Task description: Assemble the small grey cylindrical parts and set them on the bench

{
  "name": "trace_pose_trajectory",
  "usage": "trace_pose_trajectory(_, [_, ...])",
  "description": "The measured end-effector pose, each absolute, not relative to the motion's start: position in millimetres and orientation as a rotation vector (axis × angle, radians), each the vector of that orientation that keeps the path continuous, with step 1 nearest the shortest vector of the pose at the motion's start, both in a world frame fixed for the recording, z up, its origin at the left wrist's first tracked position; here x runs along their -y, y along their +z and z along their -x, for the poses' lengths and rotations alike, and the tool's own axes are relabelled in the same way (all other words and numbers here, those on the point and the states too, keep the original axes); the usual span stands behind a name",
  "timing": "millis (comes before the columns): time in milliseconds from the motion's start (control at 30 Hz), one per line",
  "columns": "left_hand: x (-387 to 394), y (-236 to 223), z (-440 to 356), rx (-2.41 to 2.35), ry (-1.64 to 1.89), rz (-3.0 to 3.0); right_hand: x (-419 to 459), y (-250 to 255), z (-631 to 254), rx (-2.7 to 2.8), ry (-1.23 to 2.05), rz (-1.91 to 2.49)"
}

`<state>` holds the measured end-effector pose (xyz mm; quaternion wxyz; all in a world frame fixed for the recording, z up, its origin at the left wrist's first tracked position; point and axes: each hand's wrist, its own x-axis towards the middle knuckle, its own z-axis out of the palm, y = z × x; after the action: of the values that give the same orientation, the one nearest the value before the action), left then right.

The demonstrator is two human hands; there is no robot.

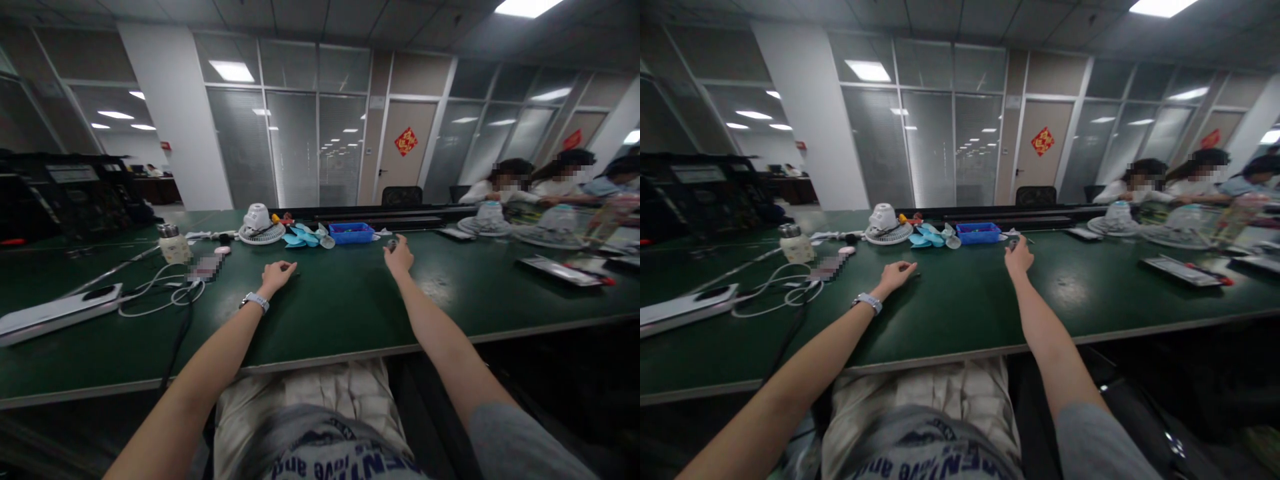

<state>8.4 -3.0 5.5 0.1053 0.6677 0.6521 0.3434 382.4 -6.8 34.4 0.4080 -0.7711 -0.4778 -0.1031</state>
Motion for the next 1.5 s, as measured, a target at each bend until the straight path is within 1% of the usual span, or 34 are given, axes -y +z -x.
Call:
trace_pose_trajectory(133, [1,6,-9,-1.975,0.964,-1.938,10,30,-412,1.075,-0.236,2.063])
trace_pose_trajectory(300, [-2,5,-8,-2.0,0.919,-1.951,9,22,-413,1.018,-0.109,2.195])
trace_pose_trajectory(367, [-2,5,-8,-1.997,0.917,-1.96,8,22,-410,0.993,-0.167,2.191])
trace_pose_trajectory(467, [-4,4,-8,-1.994,0.931,-1.959,10,31,-392,1.027,-0.419,2.06])
trace_pose_trajectory(533, [-5,2,-7,-1.995,0.967,-1.934,14,40,-367,1.189,-0.525,1.89])
trace_pose_trajectory(600, [-6,1,-7,-1.981,1.024,-1.901,19,46,-329,1.468,-0.497,1.684])
trace_pose_trajectory(767, [-5,0,-6,-1.917,1.113,-1.9,31,30,-229,2.322,-0.137,1.096])
trace_pose_trajectory(833, [-3,1,-6,-1.909,1.119,-1.929,30,17,-204,2.545,-0.016,0.958])
trace_pose_trajectory(900, [0,3,-6,-1.908,1.107,-1.95,28,7,-192,2.644,0.054,0.929])
trace_pose_trajectory(1033, [4,5,-7,-1.904,1.1,-1.951,22,-2,-191,2.657,0.085,0.961])
trace_pose_trajectory(1233, [5,6,-8,-1.884,1.137,-1.941,25,2,-188,2.609,0.058,0.94])
trace_pose_trajectory(1367, [4,5,-6,-1.875,1.149,-1.941,27,3,-186,2.5,0.092,0.965])
trace_pose_trajectory(1500, [3,4,-5,-1.855,1.144,-1.944,29,12,-195,2.384,0.037,1.034])
